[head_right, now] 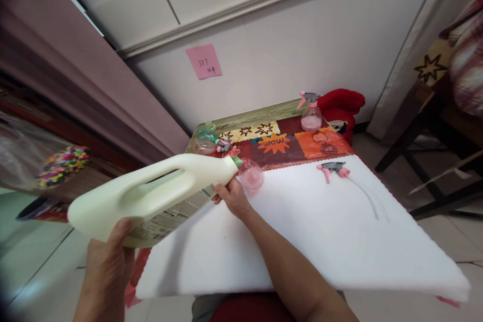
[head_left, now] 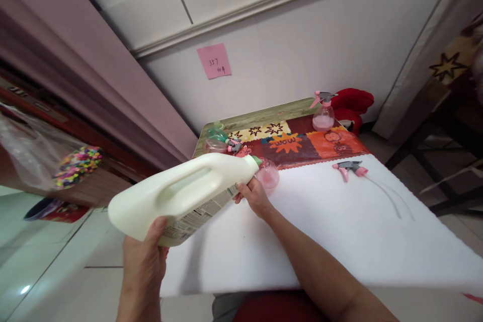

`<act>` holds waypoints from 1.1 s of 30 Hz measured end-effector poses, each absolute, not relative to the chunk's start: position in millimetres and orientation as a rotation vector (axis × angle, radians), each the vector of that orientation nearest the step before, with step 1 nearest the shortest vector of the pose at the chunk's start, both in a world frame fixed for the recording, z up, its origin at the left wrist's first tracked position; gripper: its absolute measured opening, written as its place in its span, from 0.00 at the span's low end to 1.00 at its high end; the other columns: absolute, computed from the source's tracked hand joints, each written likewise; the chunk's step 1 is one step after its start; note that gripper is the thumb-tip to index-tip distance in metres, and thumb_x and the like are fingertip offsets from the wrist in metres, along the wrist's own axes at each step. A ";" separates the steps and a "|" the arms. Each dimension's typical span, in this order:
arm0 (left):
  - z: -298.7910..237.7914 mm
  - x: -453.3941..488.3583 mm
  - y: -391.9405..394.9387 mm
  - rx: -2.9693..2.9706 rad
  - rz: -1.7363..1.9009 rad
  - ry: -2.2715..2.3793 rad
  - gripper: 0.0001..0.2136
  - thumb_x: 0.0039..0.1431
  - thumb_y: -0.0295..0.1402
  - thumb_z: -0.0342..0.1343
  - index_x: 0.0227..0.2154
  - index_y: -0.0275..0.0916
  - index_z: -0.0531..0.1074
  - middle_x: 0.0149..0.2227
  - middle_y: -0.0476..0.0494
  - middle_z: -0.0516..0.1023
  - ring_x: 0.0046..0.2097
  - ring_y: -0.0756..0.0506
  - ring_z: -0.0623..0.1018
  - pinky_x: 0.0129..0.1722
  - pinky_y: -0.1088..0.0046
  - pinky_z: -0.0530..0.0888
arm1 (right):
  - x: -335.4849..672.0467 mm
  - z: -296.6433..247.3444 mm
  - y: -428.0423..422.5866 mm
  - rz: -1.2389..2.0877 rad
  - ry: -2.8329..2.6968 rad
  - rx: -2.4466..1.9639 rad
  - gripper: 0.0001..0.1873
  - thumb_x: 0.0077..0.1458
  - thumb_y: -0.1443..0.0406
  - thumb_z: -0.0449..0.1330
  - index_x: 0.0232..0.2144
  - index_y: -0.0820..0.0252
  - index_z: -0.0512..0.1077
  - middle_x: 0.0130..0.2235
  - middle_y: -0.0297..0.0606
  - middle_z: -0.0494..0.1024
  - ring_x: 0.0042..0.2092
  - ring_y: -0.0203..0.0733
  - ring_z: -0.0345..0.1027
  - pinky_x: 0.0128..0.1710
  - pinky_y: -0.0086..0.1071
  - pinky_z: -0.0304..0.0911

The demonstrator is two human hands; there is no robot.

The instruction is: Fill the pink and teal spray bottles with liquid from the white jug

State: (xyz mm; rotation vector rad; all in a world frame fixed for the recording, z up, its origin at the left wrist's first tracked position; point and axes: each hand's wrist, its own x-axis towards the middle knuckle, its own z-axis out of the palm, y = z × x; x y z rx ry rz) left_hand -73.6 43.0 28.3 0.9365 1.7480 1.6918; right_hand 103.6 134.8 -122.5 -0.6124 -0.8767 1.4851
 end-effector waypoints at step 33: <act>22.9 -76.3 43.9 0.811 1.711 1.767 0.38 0.33 0.37 0.72 0.55 0.43 0.76 0.47 0.43 0.81 0.40 0.42 0.79 0.23 0.78 0.74 | 103.6 -123.7 135.3 1.482 -0.892 -0.634 0.25 0.51 0.47 0.67 0.39 0.60 0.67 0.27 0.34 0.79 0.25 0.39 0.75 0.23 0.31 0.72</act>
